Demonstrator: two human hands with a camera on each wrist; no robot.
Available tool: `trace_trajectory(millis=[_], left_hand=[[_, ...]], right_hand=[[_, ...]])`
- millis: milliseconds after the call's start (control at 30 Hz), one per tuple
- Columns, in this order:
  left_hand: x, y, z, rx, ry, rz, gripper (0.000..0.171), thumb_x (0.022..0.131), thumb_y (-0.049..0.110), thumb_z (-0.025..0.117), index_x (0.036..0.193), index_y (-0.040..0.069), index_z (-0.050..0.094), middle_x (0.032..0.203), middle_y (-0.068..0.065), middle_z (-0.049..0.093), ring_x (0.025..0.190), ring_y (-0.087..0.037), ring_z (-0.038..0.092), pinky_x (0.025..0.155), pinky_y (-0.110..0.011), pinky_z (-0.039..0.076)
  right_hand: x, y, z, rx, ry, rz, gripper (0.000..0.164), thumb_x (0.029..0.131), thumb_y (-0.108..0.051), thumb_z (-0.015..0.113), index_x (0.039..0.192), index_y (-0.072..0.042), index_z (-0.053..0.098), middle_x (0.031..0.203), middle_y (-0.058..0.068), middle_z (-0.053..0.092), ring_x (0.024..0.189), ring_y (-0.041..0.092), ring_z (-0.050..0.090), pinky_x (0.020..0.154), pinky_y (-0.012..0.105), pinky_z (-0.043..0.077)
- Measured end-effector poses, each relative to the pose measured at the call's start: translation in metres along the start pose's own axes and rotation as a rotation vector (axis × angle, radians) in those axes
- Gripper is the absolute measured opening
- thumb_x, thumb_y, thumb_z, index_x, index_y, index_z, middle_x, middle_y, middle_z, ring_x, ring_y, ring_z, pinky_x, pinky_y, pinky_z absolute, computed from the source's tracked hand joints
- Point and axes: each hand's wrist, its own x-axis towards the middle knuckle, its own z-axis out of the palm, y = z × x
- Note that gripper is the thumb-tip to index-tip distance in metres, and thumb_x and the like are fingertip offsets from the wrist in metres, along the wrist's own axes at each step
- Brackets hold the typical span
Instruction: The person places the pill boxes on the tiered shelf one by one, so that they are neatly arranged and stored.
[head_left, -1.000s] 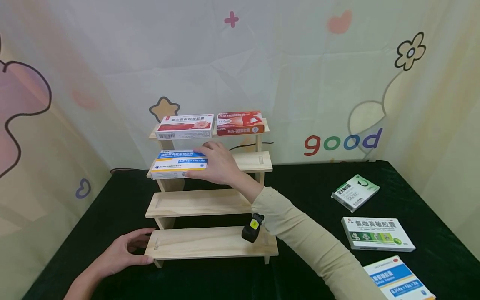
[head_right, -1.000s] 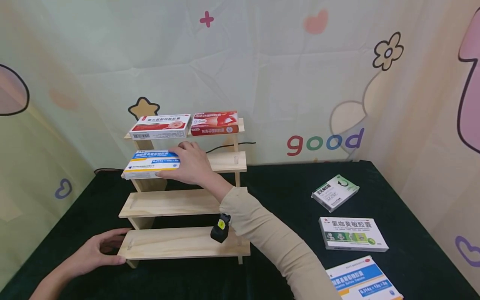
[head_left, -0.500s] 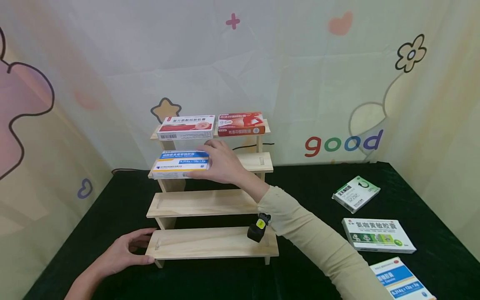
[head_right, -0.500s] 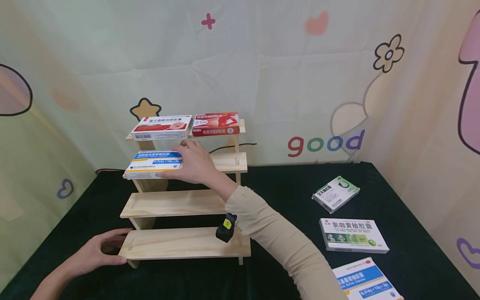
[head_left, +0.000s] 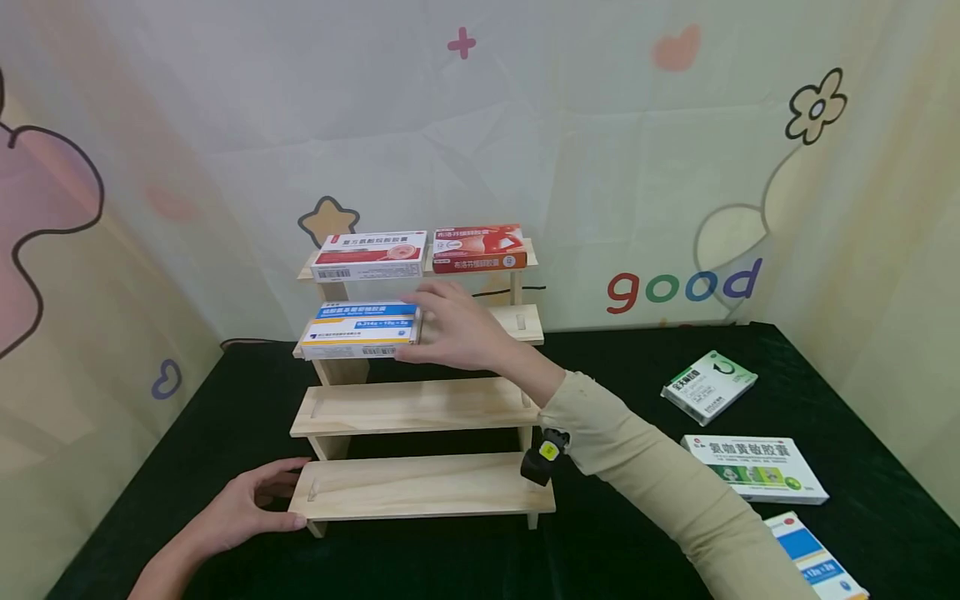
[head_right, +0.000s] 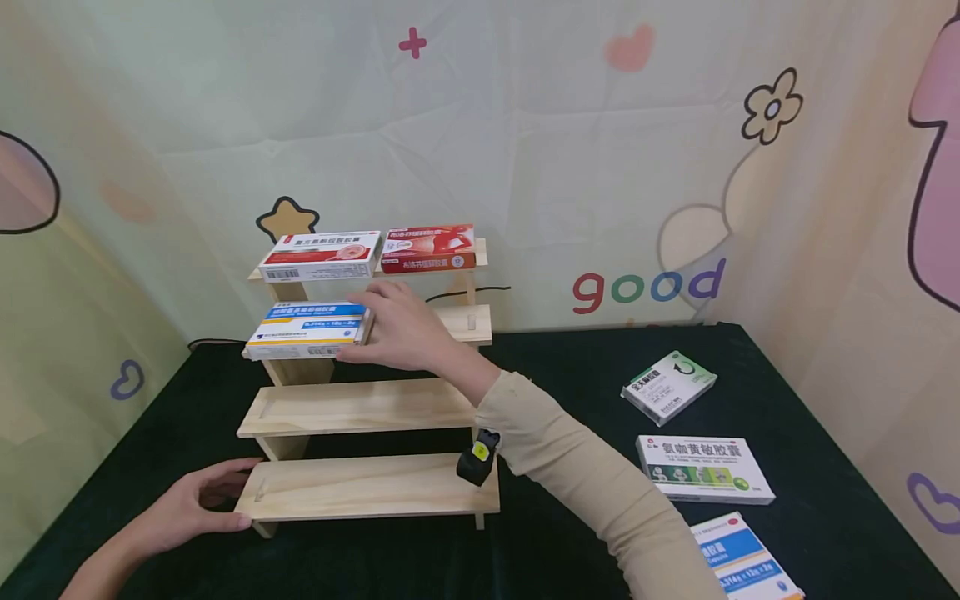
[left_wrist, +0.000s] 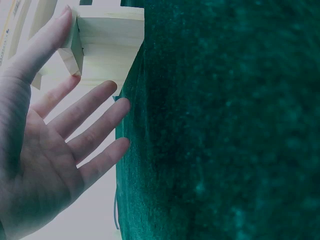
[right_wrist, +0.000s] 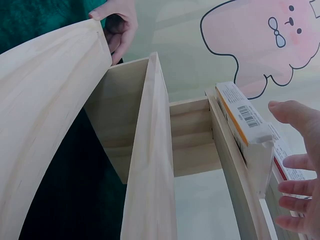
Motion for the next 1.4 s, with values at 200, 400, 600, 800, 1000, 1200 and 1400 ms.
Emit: trace_trajectory(millis=[200, 400, 600, 800, 1000, 1200, 1400], left_hand=[[0.000, 0.000, 0.000, 0.001, -0.003, 0.004, 0.066, 0.079, 0.021, 0.070, 0.132, -0.004, 0.038, 0.117, -0.023, 0.053, 0.100, -0.031, 0.055, 0.080, -0.049, 0.045], [0.000, 0.002, 0.000, -0.003, -0.004, 0.013, 0.066, 0.079, 0.021, 0.069, 0.132, -0.004, 0.038, 0.117, -0.024, 0.052, 0.099, -0.031, 0.055, 0.079, -0.045, 0.046], [0.000, 0.002, 0.000, -0.007, -0.013, 0.014, 0.066, 0.080, 0.020, 0.069, 0.132, -0.004, 0.038, 0.118, -0.024, 0.052, 0.100, -0.032, 0.055, 0.079, -0.046, 0.046], [0.001, 0.000, 0.000, -0.011, -0.015, 0.014, 0.065, 0.080, 0.019, 0.068, 0.132, -0.004, 0.037, 0.119, -0.025, 0.051, 0.100, -0.033, 0.054, 0.080, -0.049, 0.045], [0.001, -0.001, 0.000, -0.006, -0.010, 0.015, 0.065, 0.080, 0.019, 0.069, 0.132, -0.005, 0.037, 0.119, -0.026, 0.051, 0.100, -0.033, 0.055, 0.079, -0.049, 0.046], [0.000, -0.001, 0.000, 0.000, -0.007, 0.015, 0.066, 0.080, 0.020, 0.069, 0.132, -0.005, 0.038, 0.119, -0.026, 0.051, 0.100, -0.033, 0.055, 0.079, -0.049, 0.046], [0.000, 0.000, 0.000, -0.004, -0.010, 0.015, 0.065, 0.080, 0.019, 0.069, 0.132, -0.005, 0.038, 0.119, -0.026, 0.051, 0.100, -0.033, 0.055, 0.077, -0.043, 0.047]], right_hand=[[-0.011, 0.007, -0.008, 0.002, -0.013, -0.003, 0.069, 0.073, -0.049, 0.069, 0.130, -0.016, 0.049, 0.132, 0.003, 0.045, 0.121, 0.019, 0.037, 0.098, 0.038, 0.035], [-0.023, 0.014, -0.019, 0.013, -0.006, -0.012, 0.065, 0.073, -0.046, 0.070, 0.128, -0.016, 0.051, 0.130, 0.003, 0.047, 0.118, 0.019, 0.038, 0.097, 0.038, 0.036], [-0.038, 0.023, -0.030, 0.010, -0.023, -0.028, 0.067, 0.074, -0.044, 0.071, 0.131, -0.017, 0.048, 0.132, 0.006, 0.045, 0.122, 0.021, 0.036, 0.098, 0.042, 0.034], [-0.053, 0.034, -0.042, 0.022, -0.057, -0.048, 0.069, 0.075, -0.041, 0.071, 0.132, -0.011, 0.046, 0.133, 0.009, 0.043, 0.122, 0.024, 0.035, 0.098, 0.044, 0.034], [-0.071, 0.045, -0.056, 0.031, -0.085, -0.022, 0.071, 0.075, -0.040, 0.072, 0.134, -0.013, 0.043, 0.134, 0.008, 0.041, 0.121, 0.024, 0.034, 0.096, 0.044, 0.037], [-0.090, 0.059, -0.067, -0.016, -0.088, 0.018, 0.072, 0.074, -0.040, 0.073, 0.133, -0.011, 0.044, 0.134, 0.010, 0.041, 0.121, 0.025, 0.037, 0.094, 0.045, 0.039], [-0.112, 0.074, -0.072, -0.071, -0.092, 0.046, 0.070, 0.074, -0.038, 0.073, 0.132, -0.010, 0.046, 0.131, 0.013, 0.044, 0.118, 0.028, 0.041, 0.092, 0.048, 0.040]])
